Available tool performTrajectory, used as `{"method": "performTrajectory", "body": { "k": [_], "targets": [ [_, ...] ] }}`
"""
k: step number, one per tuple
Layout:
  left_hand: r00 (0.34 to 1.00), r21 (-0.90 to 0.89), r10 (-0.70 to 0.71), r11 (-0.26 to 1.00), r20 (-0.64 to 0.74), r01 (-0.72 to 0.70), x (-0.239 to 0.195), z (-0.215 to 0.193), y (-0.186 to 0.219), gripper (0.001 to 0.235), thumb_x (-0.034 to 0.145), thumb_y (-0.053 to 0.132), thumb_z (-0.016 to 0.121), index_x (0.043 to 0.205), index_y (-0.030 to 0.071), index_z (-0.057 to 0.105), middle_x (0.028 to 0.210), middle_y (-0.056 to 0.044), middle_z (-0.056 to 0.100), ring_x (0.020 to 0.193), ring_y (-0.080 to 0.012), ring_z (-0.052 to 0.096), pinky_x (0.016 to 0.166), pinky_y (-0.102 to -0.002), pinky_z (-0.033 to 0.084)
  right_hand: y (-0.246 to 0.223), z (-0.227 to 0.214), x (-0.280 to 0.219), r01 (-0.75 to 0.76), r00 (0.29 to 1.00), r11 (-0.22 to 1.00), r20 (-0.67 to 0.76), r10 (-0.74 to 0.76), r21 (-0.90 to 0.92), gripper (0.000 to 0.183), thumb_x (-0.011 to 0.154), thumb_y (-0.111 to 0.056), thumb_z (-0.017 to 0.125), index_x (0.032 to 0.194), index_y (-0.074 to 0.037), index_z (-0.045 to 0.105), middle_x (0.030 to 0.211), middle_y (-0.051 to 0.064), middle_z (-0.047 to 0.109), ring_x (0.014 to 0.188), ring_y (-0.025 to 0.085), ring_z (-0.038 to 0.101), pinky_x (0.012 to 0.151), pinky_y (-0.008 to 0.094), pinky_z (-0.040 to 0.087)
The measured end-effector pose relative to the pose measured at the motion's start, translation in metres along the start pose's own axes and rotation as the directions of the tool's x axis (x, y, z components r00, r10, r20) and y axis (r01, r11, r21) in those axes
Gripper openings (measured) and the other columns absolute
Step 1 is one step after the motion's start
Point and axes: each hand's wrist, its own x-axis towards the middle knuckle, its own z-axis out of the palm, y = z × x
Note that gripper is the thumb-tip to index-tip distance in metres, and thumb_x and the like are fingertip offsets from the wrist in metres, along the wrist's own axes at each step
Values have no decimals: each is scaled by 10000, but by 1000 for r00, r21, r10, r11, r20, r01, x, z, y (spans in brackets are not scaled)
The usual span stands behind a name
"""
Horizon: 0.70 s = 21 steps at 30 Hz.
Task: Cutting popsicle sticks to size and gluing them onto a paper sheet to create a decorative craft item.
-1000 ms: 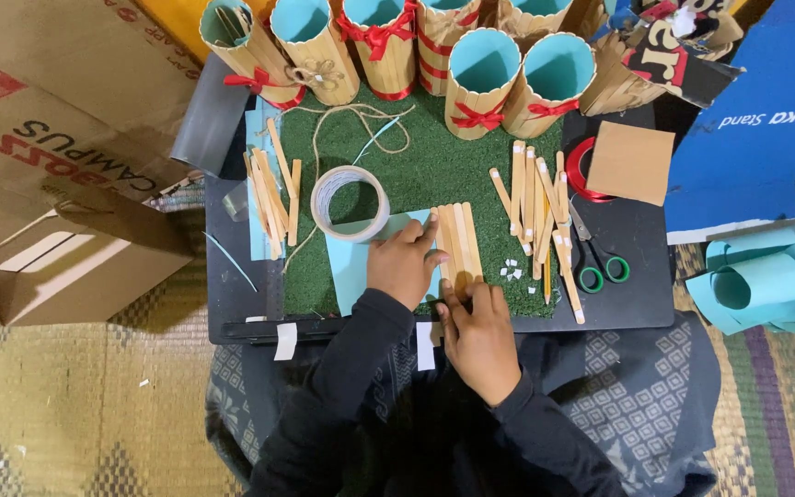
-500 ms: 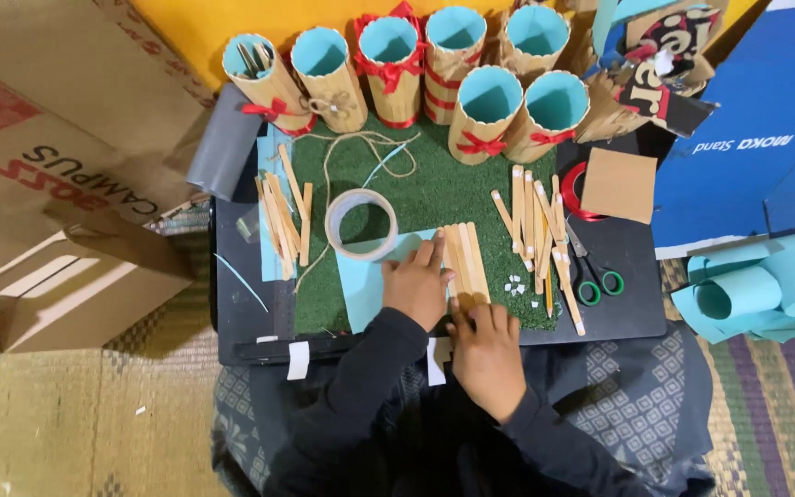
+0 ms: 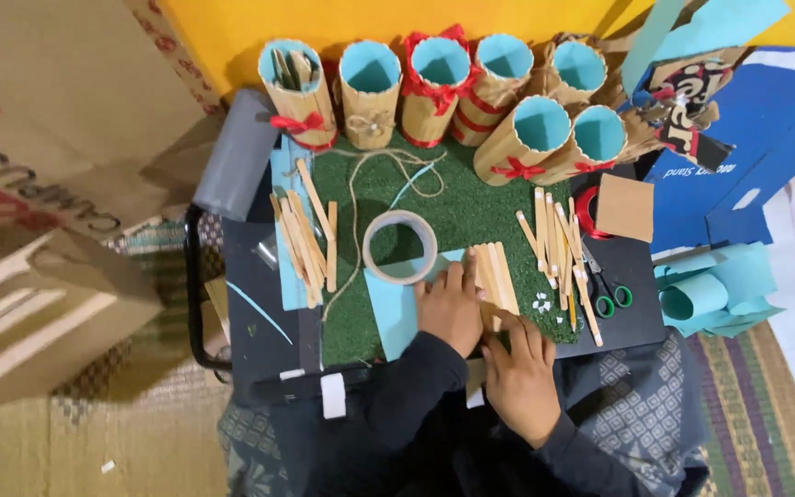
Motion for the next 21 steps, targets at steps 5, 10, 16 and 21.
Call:
{"method": "performTrajectory", "body": {
  "k": [5,10,16,21],
  "targets": [
    [998,-27,39,999,-50,-40,5,-11,-5,671,924,289,680,1513,32,489,1145,-105,556,917,-271,531,869,-480,370,4,21,-12,-21,1000,998,17,21,52,452,899,-92,598,1322,66,591,1567,230,462,1459,362,455,1178,440,370],
    [984,-70,144,988,105,-137,-3,2,-7,673,981,361,587,1596,184,379,1662,17,356,1478,-206,369,1078,-598,308,12,25,-15,-3,1000,1000,27,3,3,464,931,-154,577,1358,25,607,1569,169,492,1469,269,461,1220,478,324],
    [961,-44,226,974,156,-222,2,5,-4,605,1047,328,395,1603,95,343,1715,-37,256,1596,-203,134,1238,-591,24,21,28,-10,34,999,999,-22,-35,-30,442,872,-156,620,1226,108,650,1445,243,582,1374,330,549,1214,570,295],
    [964,3,197,980,178,-201,4,16,-2,617,1019,358,376,1587,119,375,1679,-12,337,1567,-181,215,1211,-593,87,38,20,-2,107,992,993,-73,-103,43,214,828,-127,654,938,20,765,1211,181,725,1137,304,680,1180,734,193]
  ]
}}
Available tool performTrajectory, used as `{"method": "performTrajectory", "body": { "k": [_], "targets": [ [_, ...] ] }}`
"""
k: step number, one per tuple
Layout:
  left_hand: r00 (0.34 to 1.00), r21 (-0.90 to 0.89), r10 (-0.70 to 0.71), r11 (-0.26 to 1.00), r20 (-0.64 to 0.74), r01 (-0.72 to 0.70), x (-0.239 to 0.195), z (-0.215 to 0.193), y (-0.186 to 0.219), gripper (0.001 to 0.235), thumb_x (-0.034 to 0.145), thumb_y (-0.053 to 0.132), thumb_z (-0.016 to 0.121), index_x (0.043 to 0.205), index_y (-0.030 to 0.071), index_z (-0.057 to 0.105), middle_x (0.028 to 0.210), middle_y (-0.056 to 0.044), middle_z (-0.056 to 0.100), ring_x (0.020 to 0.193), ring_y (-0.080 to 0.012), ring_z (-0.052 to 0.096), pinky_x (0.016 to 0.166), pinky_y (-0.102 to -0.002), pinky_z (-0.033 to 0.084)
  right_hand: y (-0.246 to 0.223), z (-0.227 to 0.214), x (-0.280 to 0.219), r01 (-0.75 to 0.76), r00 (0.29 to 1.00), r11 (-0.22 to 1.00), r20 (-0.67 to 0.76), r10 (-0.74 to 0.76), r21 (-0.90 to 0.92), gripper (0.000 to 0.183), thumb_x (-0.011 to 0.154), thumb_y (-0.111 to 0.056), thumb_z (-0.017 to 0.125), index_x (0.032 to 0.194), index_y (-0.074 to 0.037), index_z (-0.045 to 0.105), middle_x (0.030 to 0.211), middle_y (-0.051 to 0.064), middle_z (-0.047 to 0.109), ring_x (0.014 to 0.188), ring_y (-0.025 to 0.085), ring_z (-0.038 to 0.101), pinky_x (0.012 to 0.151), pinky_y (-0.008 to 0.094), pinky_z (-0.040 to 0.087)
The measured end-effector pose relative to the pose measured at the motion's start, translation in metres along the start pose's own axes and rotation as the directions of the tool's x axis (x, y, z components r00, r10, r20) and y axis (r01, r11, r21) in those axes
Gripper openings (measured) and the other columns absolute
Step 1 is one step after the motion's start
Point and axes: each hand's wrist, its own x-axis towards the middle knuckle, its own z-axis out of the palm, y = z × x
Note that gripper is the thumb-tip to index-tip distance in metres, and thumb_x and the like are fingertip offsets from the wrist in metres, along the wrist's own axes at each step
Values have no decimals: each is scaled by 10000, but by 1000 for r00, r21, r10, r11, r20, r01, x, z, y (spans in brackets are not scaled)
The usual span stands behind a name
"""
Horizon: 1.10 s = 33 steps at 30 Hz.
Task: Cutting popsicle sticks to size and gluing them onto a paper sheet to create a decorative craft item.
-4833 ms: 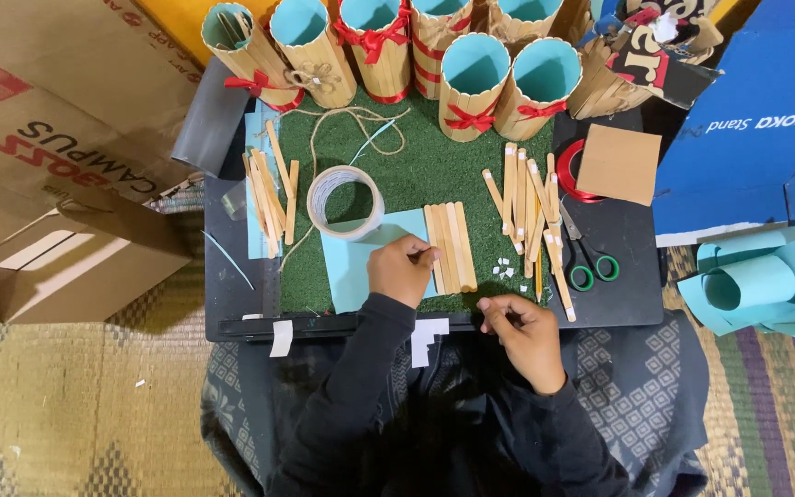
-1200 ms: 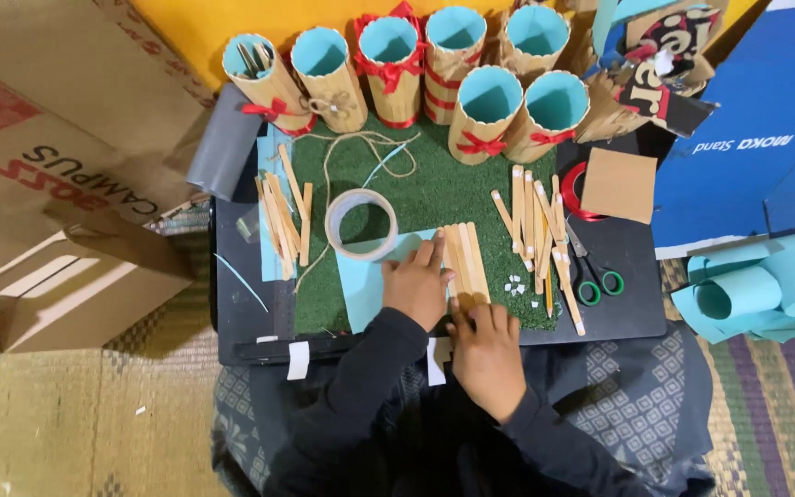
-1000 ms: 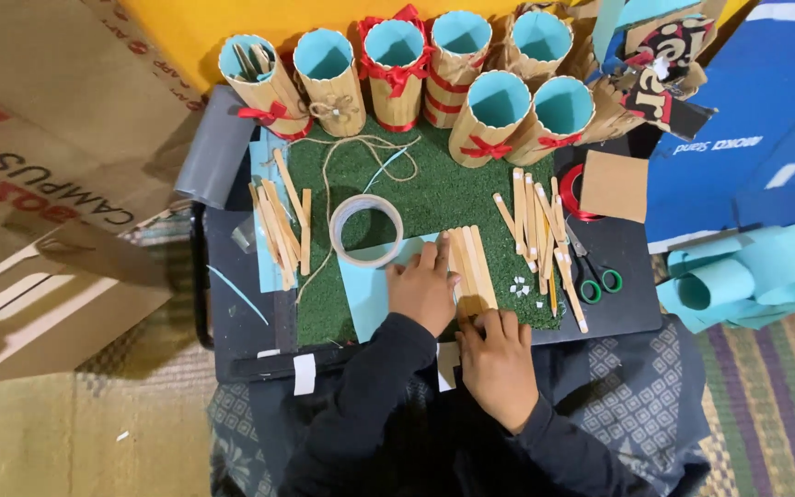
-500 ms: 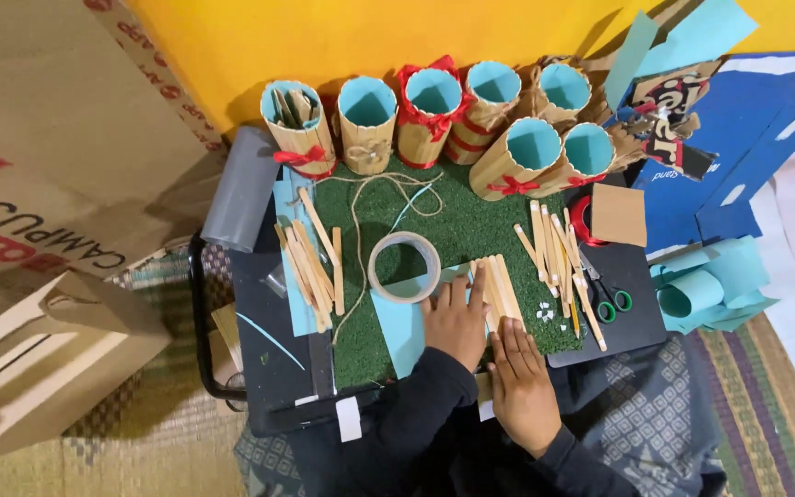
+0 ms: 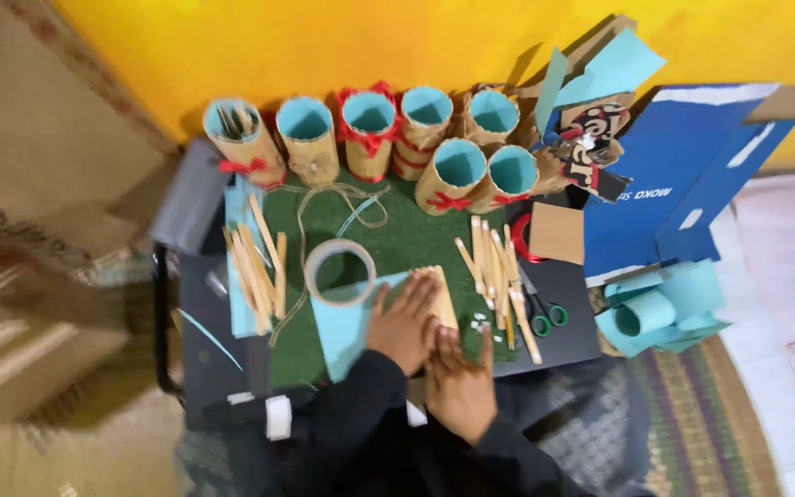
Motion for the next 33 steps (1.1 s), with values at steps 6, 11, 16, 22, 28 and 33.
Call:
{"method": "performTrajectory", "body": {
  "k": [6,11,16,22,28,33],
  "targets": [
    [995,111,-37,993,-95,47,9,-4,7,596,1004,384,433,1549,147,463,1594,35,481,1489,-159,368,1201,-541,215,7,-12,12,13,1000,997,-6,-12,78,336,806,-125,626,966,157,712,1073,279,737,961,366,730,1156,722,275],
    [987,124,-49,992,155,30,9,6,-1,667,1043,537,273,1646,256,225,1715,71,217,1584,-162,145,1265,-534,69,21,5,4,38,997,997,-69,-34,67,264,852,-192,597,792,-42,805,987,194,770,904,328,768,1148,799,172],
    [984,141,-22,990,179,-4,11,-2,1,686,1045,534,253,1664,257,153,1739,83,126,1596,-156,84,1270,-529,4,26,4,1,-5,998,997,-57,9,74,279,858,-234,599,814,-63,814,1008,162,774,895,296,774,1162,808,105],
    [985,141,-30,990,170,5,10,-2,3,659,1051,514,267,1653,258,186,1730,84,165,1588,-144,133,1282,-516,23,32,19,-9,-50,993,995,-105,59,88,306,883,-209,605,876,16,810,967,167,785,881,325,768,1158,816,34],
    [984,130,-34,991,173,12,18,-17,4,627,1070,479,206,1655,252,188,1733,77,152,1593,-149,117,1281,-510,2,35,5,-19,-297,953,935,123,277,196,364,975,-412,522,1018,-195,811,1142,14,756,1082,168,732,1172,788,-24],
    [982,99,-67,994,176,50,14,-12,4,602,1104,479,140,1675,288,151,1739,111,104,1596,-133,69,1283,-493,-32,51,-10,-36,-67,994,836,-37,103,545,267,1038,-221,554,1185,-170,771,1315,45,708,1226,195,665,1233,614,59]
  ]
}}
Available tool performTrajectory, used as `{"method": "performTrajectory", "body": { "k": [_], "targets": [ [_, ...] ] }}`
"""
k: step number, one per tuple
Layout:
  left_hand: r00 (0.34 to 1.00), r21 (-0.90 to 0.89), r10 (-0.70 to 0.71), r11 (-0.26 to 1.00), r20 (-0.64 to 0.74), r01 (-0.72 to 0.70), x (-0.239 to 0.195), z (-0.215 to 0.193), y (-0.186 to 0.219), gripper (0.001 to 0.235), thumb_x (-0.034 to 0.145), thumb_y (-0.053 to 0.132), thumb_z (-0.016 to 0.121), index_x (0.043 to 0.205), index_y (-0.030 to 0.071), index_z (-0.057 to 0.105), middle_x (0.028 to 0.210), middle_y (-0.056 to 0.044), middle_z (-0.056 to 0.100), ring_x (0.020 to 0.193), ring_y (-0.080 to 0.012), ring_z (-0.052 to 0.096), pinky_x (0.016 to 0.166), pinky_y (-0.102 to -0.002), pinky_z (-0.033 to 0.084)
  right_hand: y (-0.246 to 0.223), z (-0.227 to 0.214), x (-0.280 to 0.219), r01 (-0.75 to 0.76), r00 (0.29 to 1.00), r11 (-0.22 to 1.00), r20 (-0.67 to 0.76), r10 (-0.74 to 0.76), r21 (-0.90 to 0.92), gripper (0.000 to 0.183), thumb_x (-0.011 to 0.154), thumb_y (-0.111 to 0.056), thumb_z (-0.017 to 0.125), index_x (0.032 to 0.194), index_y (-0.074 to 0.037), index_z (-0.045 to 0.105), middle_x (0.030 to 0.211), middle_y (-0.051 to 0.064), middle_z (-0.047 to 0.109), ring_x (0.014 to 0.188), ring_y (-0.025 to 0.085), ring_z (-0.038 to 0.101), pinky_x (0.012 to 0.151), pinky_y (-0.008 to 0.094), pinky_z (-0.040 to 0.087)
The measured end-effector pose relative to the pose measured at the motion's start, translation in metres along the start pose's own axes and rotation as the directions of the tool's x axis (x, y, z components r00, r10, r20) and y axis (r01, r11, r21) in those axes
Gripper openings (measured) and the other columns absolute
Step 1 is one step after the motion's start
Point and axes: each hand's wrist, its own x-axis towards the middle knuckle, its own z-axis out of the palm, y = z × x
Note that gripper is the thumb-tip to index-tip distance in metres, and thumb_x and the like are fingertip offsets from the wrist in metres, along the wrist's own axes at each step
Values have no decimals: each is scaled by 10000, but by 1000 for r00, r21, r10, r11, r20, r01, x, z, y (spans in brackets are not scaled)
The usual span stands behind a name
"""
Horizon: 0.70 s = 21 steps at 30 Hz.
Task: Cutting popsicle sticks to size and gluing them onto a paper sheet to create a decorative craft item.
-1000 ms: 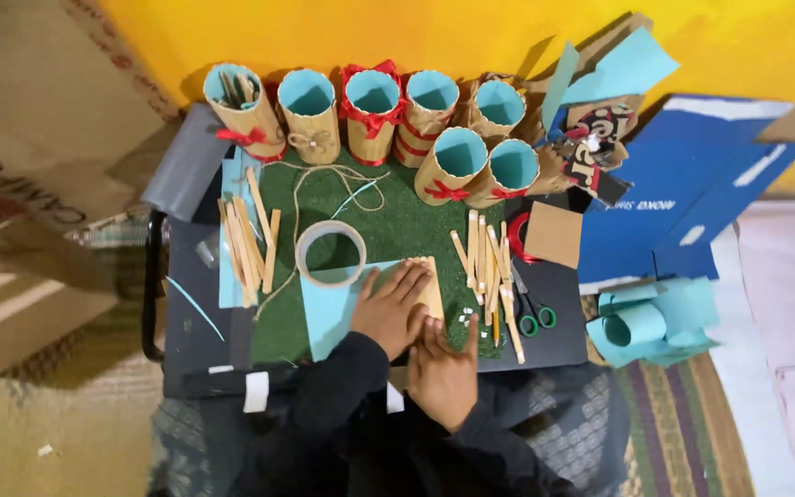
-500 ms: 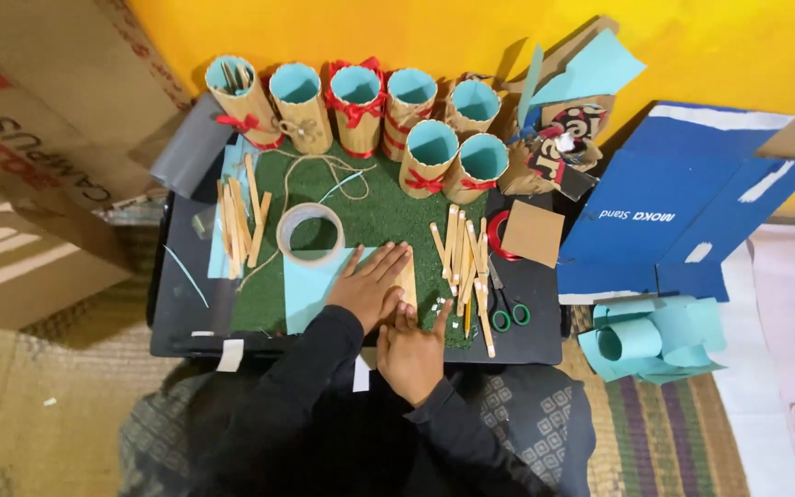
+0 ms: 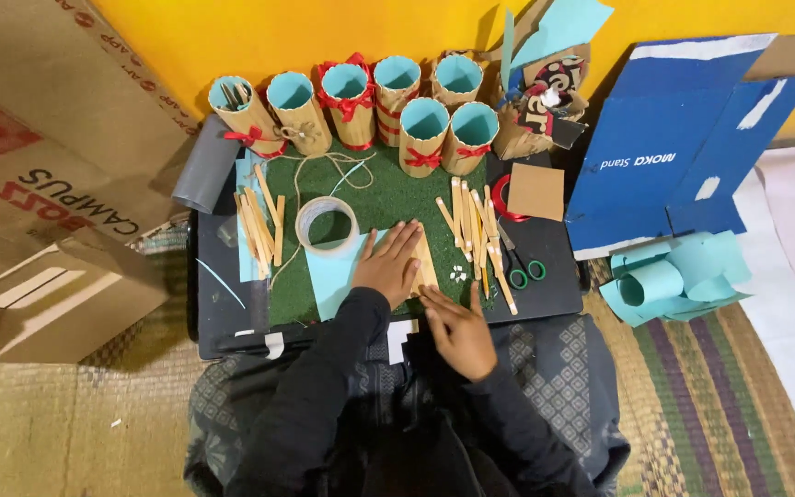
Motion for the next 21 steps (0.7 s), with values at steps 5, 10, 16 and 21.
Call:
{"method": "performTrajectory", "body": {
  "k": [5,10,16,21],
  "targets": [
    [995,-75,9,997,-101,-17,-3,5,1,576,1118,462,160,1661,282,224,1726,102,188,1587,-128,127,1280,-486,-20,48,-28,-16,-136,943,973,-327,69,-186,190,948,-185,720,1116,-174,808,1067,26,787,978,226,746,926,360,581],
    [987,-124,16,992,-162,-36,-1,12,-3,545,1130,441,184,1650,306,273,1714,119,229,1578,-122,161,1282,-485,-9,75,-42,-8,-245,915,934,-381,134,-260,201,894,-149,816,1093,-173,829,907,-9,765,882,190,714,820,300,564],
    [980,-137,12,990,-197,-40,-2,13,-4,526,1121,418,239,1624,305,342,1694,130,289,1572,-115,204,1290,-484,32,70,-29,30,-229,935,923,-335,119,-310,206,844,-163,852,1048,-149,828,903,-5,771,917,207,704,763,302,502],
    [981,-161,33,985,-193,-65,-2,8,-6,523,1126,405,219,1616,285,357,1690,114,301,1565,-124,218,1282,-485,32,67,-26,70,-206,958,890,-268,99,-407,185,863,-303,846,989,-168,822,855,2,742,894,215,661,755,342,433]
  ]
}}
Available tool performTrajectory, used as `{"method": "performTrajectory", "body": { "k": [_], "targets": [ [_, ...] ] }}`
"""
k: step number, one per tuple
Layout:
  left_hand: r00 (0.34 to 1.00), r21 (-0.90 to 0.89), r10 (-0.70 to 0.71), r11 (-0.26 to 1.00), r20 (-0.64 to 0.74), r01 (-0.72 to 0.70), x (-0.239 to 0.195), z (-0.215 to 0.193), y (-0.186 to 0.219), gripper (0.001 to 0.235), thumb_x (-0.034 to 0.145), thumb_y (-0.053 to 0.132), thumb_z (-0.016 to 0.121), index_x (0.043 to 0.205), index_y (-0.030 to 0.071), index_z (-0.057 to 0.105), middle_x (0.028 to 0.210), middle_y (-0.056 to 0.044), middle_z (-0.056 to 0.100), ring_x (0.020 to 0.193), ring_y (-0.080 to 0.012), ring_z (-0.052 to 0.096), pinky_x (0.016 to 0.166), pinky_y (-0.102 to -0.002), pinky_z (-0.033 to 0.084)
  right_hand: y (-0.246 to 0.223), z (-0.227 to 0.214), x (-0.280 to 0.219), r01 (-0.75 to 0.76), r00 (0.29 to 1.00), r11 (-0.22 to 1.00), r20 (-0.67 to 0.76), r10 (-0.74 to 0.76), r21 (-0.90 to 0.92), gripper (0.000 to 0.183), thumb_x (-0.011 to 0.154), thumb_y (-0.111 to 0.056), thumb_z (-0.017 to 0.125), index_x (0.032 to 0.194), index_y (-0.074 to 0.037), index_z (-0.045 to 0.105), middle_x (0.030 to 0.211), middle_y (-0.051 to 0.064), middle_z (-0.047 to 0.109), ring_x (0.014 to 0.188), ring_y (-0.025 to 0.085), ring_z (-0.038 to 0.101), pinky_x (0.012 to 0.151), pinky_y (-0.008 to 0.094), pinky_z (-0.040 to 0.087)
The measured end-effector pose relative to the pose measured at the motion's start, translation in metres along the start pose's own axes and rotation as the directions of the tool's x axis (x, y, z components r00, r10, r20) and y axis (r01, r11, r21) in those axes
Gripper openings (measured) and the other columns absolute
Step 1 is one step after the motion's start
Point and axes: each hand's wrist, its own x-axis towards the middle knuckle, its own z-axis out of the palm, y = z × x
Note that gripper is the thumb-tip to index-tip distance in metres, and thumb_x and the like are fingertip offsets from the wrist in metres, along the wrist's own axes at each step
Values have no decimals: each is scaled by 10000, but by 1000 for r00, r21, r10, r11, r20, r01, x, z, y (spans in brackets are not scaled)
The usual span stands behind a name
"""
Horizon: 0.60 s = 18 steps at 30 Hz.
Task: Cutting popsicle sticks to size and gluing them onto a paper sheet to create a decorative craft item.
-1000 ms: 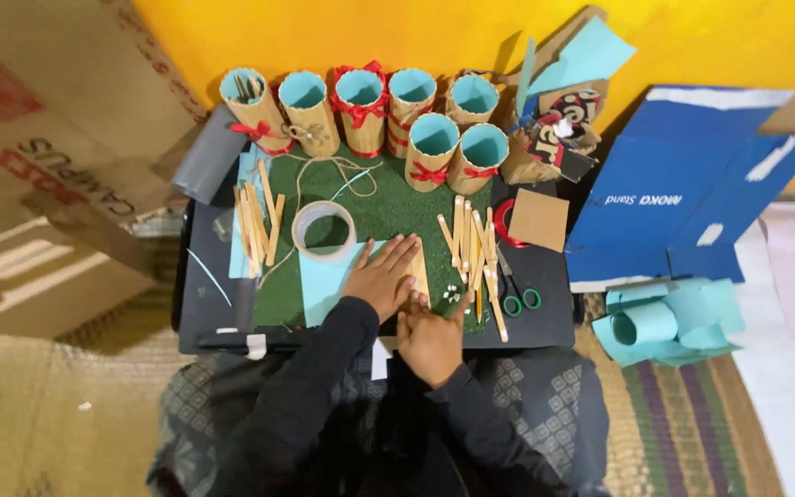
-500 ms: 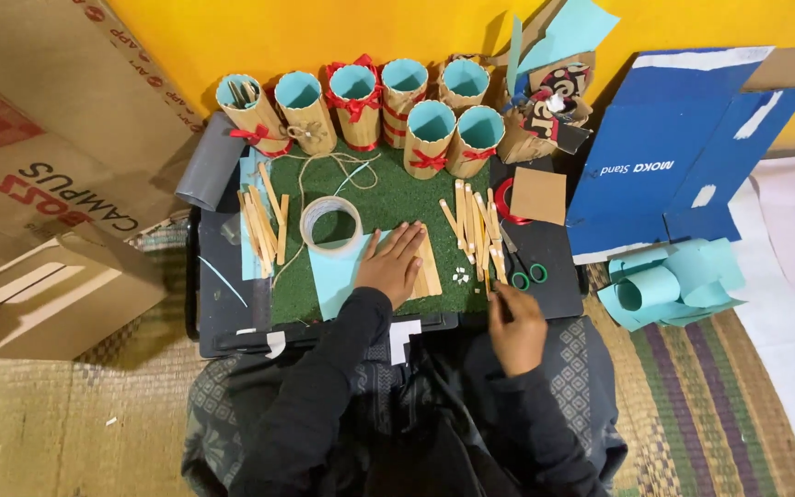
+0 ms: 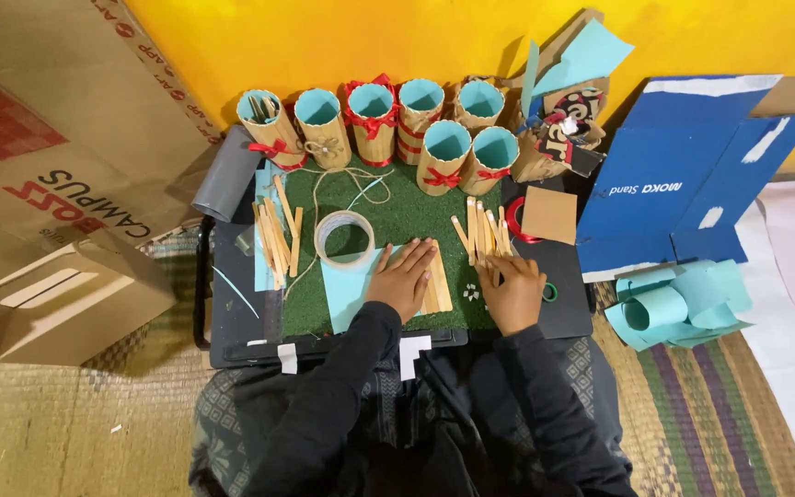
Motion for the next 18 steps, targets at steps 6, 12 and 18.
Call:
{"method": "performTrajectory", "body": {
  "k": [6,12,18],
  "targets": [
    [1000,-22,-13,1000,3,13,1,2,-1,524,1125,411,221,1608,276,373,1685,108,314,1570,-122,209,1282,-484,24,-15,8,20,66,998,997,20,-65,-33,234,860,-360,843,984,-162,824,857,26,731,880,226,653,725,359,442],
    [1000,-44,2,999,-28,-4,0,1,-2,511,1127,386,241,1593,258,406,1676,91,342,1560,-133,244,1280,-492,56,-9,33,21,77,996,991,58,-71,-111,298,803,-364,849,1024,-164,821,862,48,712,890,241,613,789,403,391],
    [998,-72,4,997,-64,-9,1,2,-2,510,1126,382,243,1582,246,430,1663,79,375,1558,-136,261,1277,-487,47,14,46,26,98,994,990,-42,-103,-104,141,806,-195,768,926,-252,817,748,-52,687,833,203,621,816,371,365]
  ]
}}
